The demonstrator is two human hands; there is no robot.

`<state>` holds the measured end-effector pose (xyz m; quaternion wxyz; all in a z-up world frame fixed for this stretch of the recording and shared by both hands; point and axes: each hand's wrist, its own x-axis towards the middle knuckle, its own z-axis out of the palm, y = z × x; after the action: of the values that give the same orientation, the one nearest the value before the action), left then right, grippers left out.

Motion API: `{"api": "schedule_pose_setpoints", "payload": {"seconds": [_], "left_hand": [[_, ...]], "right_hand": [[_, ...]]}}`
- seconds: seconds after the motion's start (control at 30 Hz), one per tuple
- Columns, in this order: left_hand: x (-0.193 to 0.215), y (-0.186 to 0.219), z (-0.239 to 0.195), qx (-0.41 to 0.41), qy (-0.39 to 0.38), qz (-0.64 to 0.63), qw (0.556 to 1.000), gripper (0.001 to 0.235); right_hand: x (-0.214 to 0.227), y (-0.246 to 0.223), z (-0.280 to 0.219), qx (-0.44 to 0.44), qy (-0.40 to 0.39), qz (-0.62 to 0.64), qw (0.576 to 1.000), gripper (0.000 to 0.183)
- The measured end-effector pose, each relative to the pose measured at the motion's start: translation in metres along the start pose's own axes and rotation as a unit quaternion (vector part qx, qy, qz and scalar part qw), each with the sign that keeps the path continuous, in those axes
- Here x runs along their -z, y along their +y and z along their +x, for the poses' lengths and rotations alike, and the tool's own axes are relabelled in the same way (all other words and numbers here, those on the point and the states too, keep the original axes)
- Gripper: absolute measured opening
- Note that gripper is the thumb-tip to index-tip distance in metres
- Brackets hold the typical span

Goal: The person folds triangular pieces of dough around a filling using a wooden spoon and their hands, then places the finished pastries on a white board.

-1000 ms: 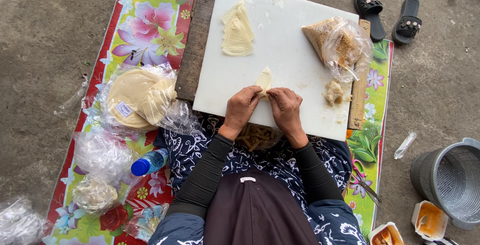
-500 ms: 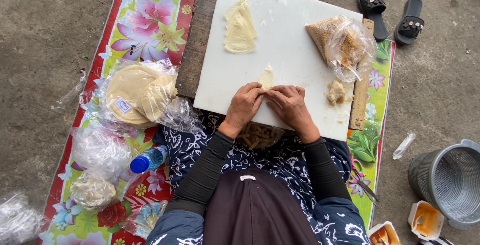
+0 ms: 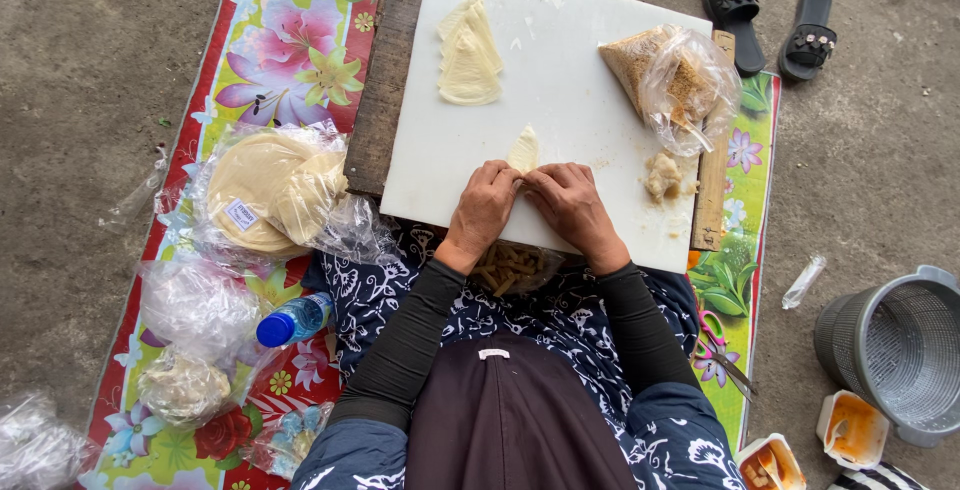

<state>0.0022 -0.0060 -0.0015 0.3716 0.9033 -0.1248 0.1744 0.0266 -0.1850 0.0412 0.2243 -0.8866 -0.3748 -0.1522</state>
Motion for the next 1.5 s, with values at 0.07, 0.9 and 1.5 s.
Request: {"api": "schedule_pose_setpoints", "payload": {"seconds": [0.07,0.9,1.5], "left_hand": [[0.003,-0.001,-0.001,-0.006,-0.005,-0.03,1.0,0.02],[0.007,-0.011,0.026,0.093,-0.024,-0.035,0.995,0.012],[0.004,-0.01,0.039,0.167,-0.091,-0.029,0.981,0.014]], "right_hand": [[-0.004,0.0,0.001,-0.01,0.007,-0.024,1.0,0.021],[-0.025,-0.002,0.001,-0.077,0.024,-0.019,0.997,0.01],[-0.021,-0.001,0.015,-0.116,0.01,0.005,0.993,0.009]]}}
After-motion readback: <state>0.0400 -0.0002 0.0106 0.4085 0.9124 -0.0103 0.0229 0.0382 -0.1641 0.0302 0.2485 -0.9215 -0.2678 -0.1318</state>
